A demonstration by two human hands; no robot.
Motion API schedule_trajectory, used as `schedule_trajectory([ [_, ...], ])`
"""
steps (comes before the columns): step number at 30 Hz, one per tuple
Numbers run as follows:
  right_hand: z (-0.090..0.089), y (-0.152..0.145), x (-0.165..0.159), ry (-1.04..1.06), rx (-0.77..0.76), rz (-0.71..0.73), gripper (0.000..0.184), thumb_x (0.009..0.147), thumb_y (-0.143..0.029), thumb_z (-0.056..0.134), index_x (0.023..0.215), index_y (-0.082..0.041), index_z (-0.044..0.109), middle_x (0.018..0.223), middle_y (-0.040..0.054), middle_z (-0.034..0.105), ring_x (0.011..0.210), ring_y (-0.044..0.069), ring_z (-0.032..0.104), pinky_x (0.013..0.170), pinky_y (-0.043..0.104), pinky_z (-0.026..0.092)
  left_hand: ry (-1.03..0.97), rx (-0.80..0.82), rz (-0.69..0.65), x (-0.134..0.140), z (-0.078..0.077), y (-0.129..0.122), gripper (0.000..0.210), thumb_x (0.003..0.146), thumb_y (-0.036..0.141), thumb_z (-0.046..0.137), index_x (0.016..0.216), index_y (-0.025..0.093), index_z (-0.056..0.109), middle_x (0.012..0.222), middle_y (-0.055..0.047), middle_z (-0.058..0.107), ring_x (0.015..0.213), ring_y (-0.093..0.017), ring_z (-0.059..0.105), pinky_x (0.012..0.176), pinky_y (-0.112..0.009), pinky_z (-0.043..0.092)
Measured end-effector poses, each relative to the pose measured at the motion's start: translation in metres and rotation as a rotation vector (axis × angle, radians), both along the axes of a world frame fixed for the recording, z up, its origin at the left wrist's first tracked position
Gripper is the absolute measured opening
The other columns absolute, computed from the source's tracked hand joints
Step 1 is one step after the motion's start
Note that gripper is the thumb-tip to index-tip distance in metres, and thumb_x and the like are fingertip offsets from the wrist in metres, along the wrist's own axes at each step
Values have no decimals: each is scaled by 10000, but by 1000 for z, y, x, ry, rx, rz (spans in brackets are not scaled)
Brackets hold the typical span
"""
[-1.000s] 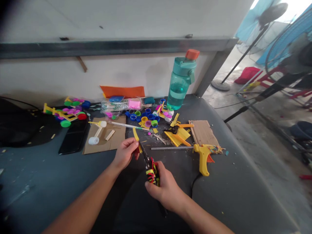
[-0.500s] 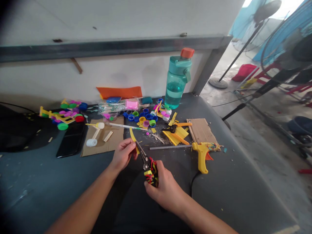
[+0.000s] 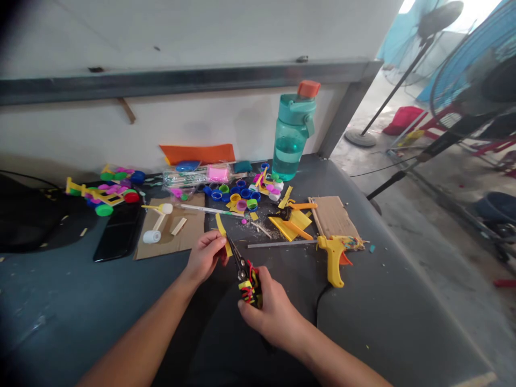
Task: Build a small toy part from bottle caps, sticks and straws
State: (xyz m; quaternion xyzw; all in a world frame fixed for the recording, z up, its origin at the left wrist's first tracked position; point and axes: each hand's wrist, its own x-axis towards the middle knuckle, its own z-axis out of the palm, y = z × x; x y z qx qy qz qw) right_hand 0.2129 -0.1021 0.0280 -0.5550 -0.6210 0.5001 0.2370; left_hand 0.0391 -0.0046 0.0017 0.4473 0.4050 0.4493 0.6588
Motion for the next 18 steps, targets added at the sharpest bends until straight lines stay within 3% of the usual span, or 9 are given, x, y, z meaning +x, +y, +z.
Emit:
schedule_trajectory([
  [18,3,-1,0,-25,61,6,343,748,-204,568,1049,-188,406,870,17,584,749,149,529,662,244,401,12,-17,-19,-1,0,-1,257,741,328,596,564,154,535,467,31,516,369,-68,456,393,-192,378],
])
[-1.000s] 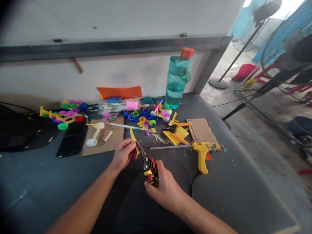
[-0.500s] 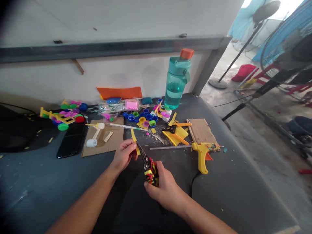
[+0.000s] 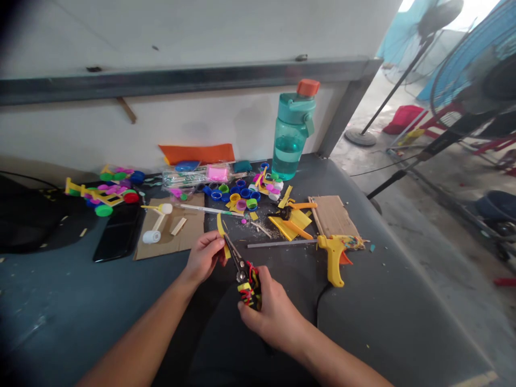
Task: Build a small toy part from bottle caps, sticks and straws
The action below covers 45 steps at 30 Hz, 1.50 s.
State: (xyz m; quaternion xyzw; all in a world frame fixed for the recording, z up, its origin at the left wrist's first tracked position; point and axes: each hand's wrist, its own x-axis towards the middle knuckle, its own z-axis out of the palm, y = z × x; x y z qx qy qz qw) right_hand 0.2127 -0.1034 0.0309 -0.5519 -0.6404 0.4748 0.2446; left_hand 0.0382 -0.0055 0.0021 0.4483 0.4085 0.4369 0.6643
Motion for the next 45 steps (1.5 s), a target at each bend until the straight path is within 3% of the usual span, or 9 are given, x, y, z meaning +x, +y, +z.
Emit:
schedule_trajectory([
  [14,-1,-1,-2,-62,44,-8,339,745,-208,563,1038,-189,394,816,6,570,701,144,528,635,240,395,-24,13,-8,0,1,0,251,772,330,573,603,145,562,499,22,540,394,-77,486,399,-194,390],
  [25,-2,-3,-3,-80,66,-9,369,744,-204,555,1068,-193,379,835,19,581,715,154,550,632,246,404,-37,29,183,4,4,1,317,754,385,630,593,164,469,525,56,457,382,-45,442,371,-166,357],
  [33,1,-2,-2,-98,50,-31,382,739,-216,560,1072,-196,373,849,22,584,727,161,565,641,253,406,-59,94,176,8,0,-3,270,811,349,598,641,164,499,559,52,487,412,-44,460,389,-161,364],
  [45,0,-2,-2,-102,73,-49,392,737,-203,558,1083,-196,374,829,19,583,705,158,564,632,255,405,-59,52,183,12,0,-4,284,780,396,613,655,168,499,571,51,506,406,-52,461,386,-181,379],
])
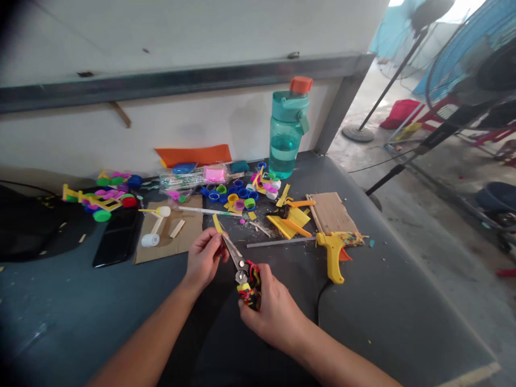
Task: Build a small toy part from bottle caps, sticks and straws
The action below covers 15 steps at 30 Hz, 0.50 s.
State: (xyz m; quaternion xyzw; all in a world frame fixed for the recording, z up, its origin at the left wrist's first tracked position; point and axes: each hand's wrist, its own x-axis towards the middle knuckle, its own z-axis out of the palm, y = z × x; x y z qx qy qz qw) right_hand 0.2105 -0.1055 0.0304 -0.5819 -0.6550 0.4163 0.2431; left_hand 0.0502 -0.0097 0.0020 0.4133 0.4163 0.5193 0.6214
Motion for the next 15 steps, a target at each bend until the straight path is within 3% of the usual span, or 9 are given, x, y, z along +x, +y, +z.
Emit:
schedule_trajectory([
  [15,-1,-1,0,-24,-29,-4,371,766,-227,537,1093,-191,366,865,36,586,750,176,582,672,274,413,-49,-31,9,3,4,-1,257,773,357,626,644,167,511,542,51,507,419,-64,472,386,-182,384],
])
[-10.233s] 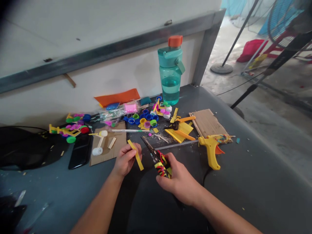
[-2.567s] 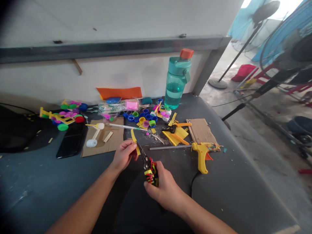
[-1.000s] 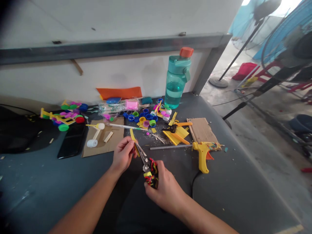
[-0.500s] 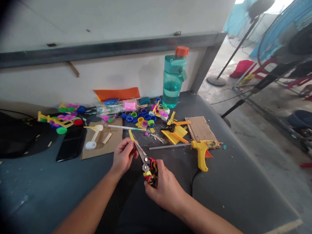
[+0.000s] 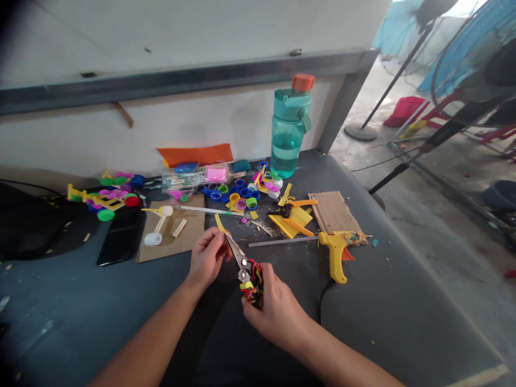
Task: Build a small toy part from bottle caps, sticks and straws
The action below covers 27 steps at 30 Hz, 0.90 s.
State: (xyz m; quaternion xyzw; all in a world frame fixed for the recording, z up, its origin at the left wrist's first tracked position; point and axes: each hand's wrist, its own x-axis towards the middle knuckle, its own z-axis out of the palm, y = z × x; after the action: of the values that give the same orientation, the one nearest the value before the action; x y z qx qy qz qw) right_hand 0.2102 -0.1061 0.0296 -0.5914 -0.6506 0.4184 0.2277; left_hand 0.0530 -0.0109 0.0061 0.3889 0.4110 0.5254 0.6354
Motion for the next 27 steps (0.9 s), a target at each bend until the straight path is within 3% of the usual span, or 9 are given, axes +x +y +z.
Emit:
schedule_trajectory([
  [10,-1,5,3,90,-61,-24,307,757,-239,546,1027,-188,409,829,20,586,724,163,549,655,262,401,19,30,-20,-2,-4,0,255,793,319,608,613,170,505,536,48,507,436,-70,458,412,-186,394],
  [16,-3,6,8,250,-103,-53,317,749,-269,561,1029,-195,432,865,5,576,759,158,512,670,259,392,40,75,-29,-7,-8,1,240,790,264,590,584,168,511,543,36,503,472,-76,453,448,-192,363],
  [27,0,9,11,382,-94,-15,388,734,-259,599,1087,-201,449,903,-11,564,776,149,479,707,262,381,121,132,-287,-14,-10,-1,210,760,226,530,564,155,508,588,8,510,530,-98,456,497,-226,333],
])
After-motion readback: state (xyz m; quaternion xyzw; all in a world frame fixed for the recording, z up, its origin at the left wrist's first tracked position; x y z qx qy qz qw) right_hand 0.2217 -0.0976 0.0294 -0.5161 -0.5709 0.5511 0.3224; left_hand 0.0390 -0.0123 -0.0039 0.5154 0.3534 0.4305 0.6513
